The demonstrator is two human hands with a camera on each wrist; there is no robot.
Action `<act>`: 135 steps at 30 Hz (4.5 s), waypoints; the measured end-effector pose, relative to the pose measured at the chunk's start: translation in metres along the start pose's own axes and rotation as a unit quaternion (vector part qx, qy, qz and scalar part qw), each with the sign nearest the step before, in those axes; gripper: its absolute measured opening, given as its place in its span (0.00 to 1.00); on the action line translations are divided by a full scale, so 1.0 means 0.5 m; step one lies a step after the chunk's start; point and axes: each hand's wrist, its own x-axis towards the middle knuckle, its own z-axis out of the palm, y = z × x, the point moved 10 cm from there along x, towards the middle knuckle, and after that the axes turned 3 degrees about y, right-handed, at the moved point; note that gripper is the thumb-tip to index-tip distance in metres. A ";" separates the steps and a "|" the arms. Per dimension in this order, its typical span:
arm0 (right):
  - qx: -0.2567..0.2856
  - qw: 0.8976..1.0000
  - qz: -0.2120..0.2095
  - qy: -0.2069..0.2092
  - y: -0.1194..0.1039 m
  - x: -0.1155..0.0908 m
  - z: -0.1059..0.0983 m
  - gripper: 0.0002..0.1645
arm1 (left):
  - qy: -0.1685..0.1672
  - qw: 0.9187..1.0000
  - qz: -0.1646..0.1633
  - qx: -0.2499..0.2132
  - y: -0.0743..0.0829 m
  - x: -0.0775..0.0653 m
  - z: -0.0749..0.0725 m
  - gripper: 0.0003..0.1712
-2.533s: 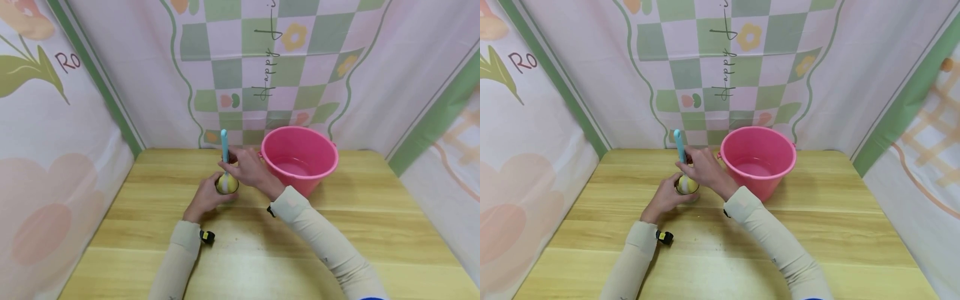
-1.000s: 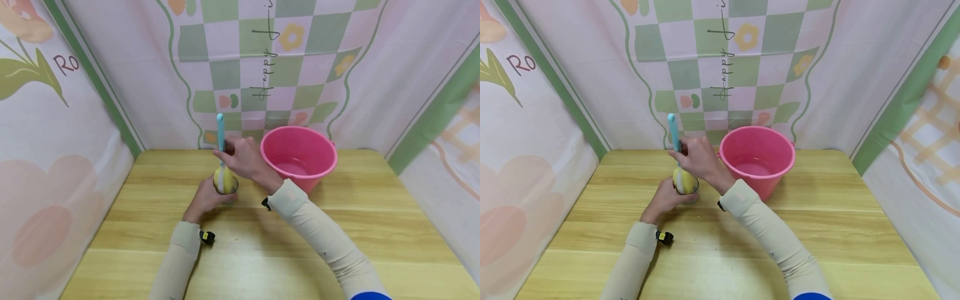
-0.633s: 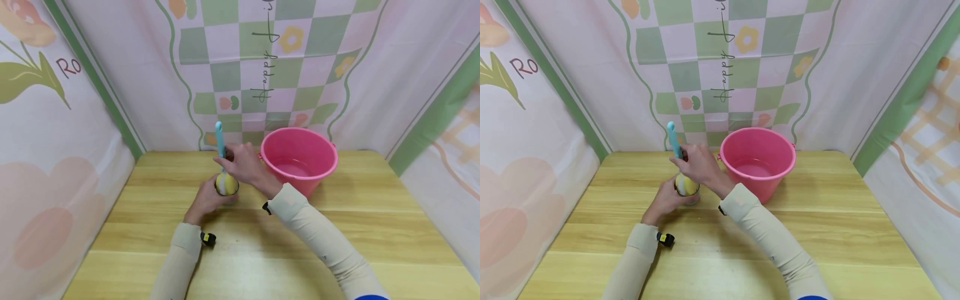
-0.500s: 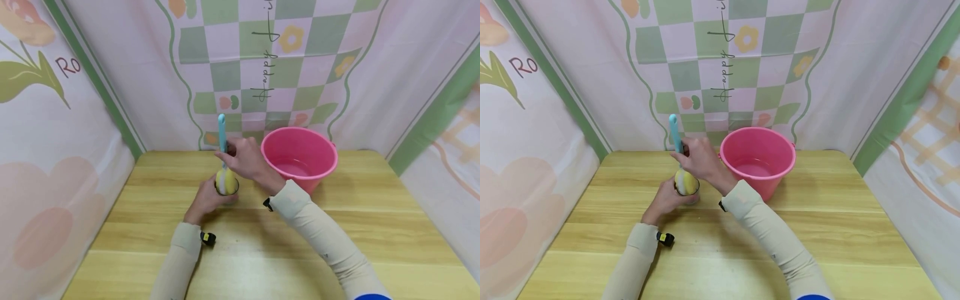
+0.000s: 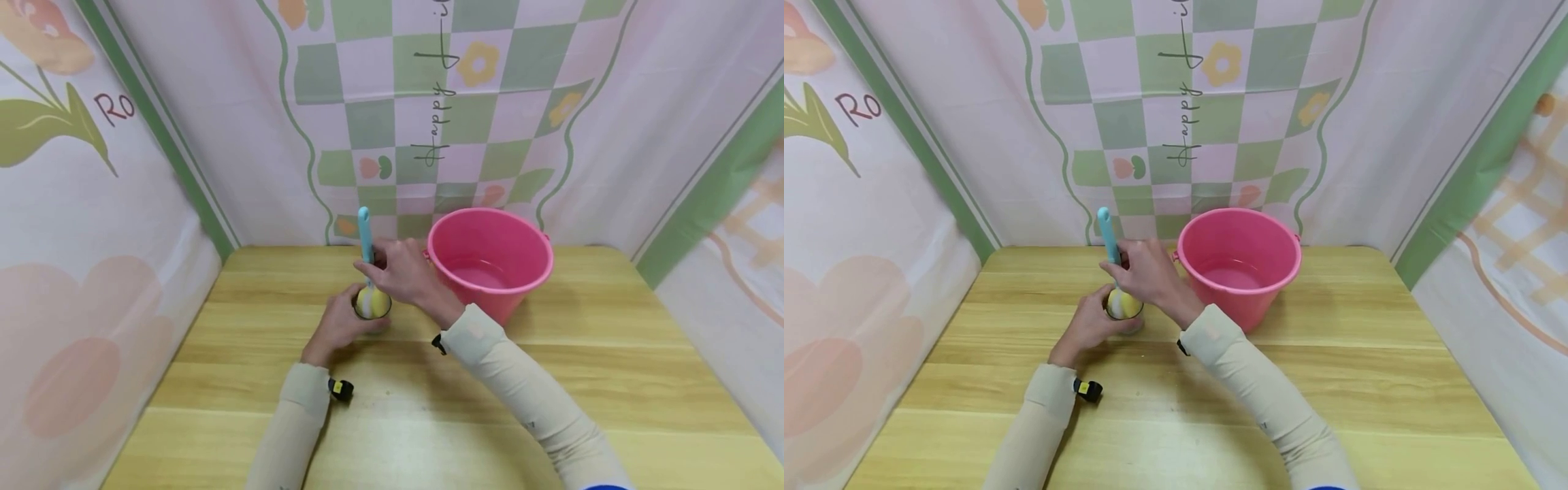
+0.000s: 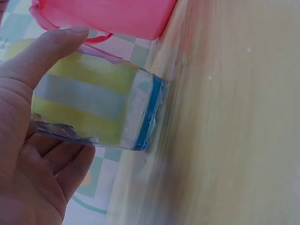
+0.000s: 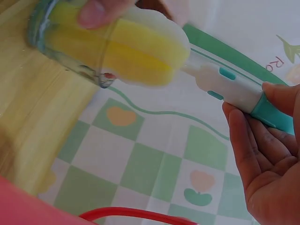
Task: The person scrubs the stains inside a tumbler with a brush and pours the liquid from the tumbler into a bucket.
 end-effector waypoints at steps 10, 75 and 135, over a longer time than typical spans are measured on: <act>0.038 0.999 -0.019 0.019 -0.022 0.015 -0.045 0.10 | 0.000 1.000 0.002 -0.016 0.001 -0.001 -0.001 0.39; -0.023 0.998 -0.061 0.002 -0.024 0.019 -0.031 0.12 | -0.010 1.000 -0.003 -0.027 0.006 -0.005 0.001 0.40; 0.039 0.998 -0.039 0.005 0.013 0.019 0.011 0.11 | -0.001 1.000 0.006 -0.021 0.004 0.000 0.007 0.38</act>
